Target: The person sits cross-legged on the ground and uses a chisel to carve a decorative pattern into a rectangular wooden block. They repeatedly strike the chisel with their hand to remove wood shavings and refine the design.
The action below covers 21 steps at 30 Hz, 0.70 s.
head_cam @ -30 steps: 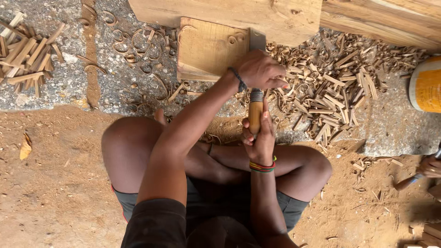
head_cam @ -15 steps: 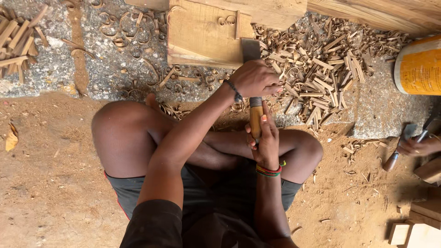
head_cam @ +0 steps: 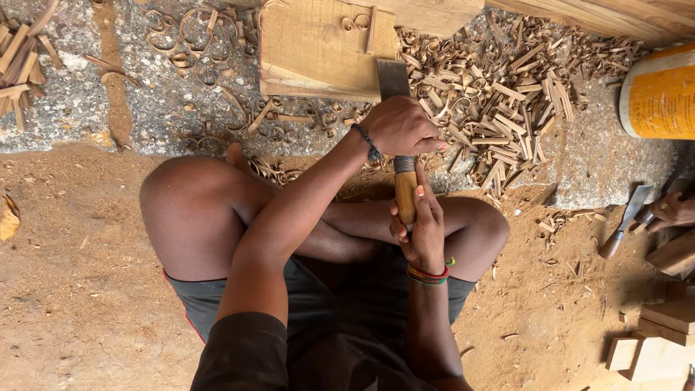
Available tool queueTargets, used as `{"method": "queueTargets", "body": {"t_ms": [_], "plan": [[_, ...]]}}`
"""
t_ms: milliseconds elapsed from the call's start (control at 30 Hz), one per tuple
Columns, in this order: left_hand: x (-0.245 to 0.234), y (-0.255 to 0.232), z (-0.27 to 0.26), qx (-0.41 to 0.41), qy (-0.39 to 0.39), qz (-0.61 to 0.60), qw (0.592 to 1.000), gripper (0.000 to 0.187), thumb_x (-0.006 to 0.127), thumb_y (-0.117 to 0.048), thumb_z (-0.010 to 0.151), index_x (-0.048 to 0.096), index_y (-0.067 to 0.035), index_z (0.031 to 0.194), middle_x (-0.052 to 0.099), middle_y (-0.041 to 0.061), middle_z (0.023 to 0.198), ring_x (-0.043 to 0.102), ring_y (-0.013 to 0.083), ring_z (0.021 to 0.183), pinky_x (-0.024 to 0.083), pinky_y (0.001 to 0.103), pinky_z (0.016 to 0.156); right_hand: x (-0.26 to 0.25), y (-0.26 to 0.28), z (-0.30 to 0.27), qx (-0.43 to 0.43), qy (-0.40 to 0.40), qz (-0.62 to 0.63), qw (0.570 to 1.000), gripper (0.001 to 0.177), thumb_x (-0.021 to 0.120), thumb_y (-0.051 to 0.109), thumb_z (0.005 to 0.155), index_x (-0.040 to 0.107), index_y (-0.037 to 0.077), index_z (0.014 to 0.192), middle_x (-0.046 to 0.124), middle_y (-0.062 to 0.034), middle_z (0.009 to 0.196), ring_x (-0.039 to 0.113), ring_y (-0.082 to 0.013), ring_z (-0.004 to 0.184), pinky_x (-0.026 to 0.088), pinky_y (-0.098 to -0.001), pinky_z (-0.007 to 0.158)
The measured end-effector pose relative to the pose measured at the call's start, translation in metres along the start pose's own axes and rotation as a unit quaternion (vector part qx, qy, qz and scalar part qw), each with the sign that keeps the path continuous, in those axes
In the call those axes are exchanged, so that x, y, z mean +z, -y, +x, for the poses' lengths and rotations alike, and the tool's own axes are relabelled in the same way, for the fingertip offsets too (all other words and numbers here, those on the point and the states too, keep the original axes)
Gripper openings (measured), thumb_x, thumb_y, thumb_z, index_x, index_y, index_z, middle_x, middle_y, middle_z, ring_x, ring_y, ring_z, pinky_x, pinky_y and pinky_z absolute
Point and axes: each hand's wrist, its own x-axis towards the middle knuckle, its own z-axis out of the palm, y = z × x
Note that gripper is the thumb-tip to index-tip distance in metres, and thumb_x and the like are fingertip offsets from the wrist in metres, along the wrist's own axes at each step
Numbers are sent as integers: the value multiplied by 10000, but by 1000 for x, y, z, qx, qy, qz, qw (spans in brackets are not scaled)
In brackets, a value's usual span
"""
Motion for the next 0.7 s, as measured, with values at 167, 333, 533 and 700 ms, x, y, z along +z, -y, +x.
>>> {"method": "queueTargets", "body": {"t_ms": [167,333,533,700], "plan": [[1,9,-4,42,-62,-13,997,502,594,-453,1053,675,-181,639,494,-28,430,386,77,340,385,311,385,3,1,3,6,1,-3,1000,631,438,338,1088,261,111,1650,580,-101,771,434,-91,410,365,-213,365],[10,17,-9,45,-71,9,996,515,595,-454,1053,659,-179,623,464,-31,415,375,102,339,410,325,423,6,-2,5,4,11,8,1000,626,429,337,1091,257,116,1651,585,-102,778,427,-90,408,361,-211,363],[5,18,-9,67,-111,8,991,501,580,-461,1059,663,-191,644,469,-37,430,376,96,367,443,329,482,4,0,7,1,19,4,1000,624,422,342,1099,258,109,1654,587,-102,784,427,-87,414,364,-209,370],[-6,17,-11,13,-21,20,999,543,593,-458,1070,648,-167,615,482,-22,419,374,109,349,411,345,416,4,-4,12,-2,29,7,1000,627,420,344,1100,253,105,1655,582,-102,778,431,-90,413,361,-207,368]]}}
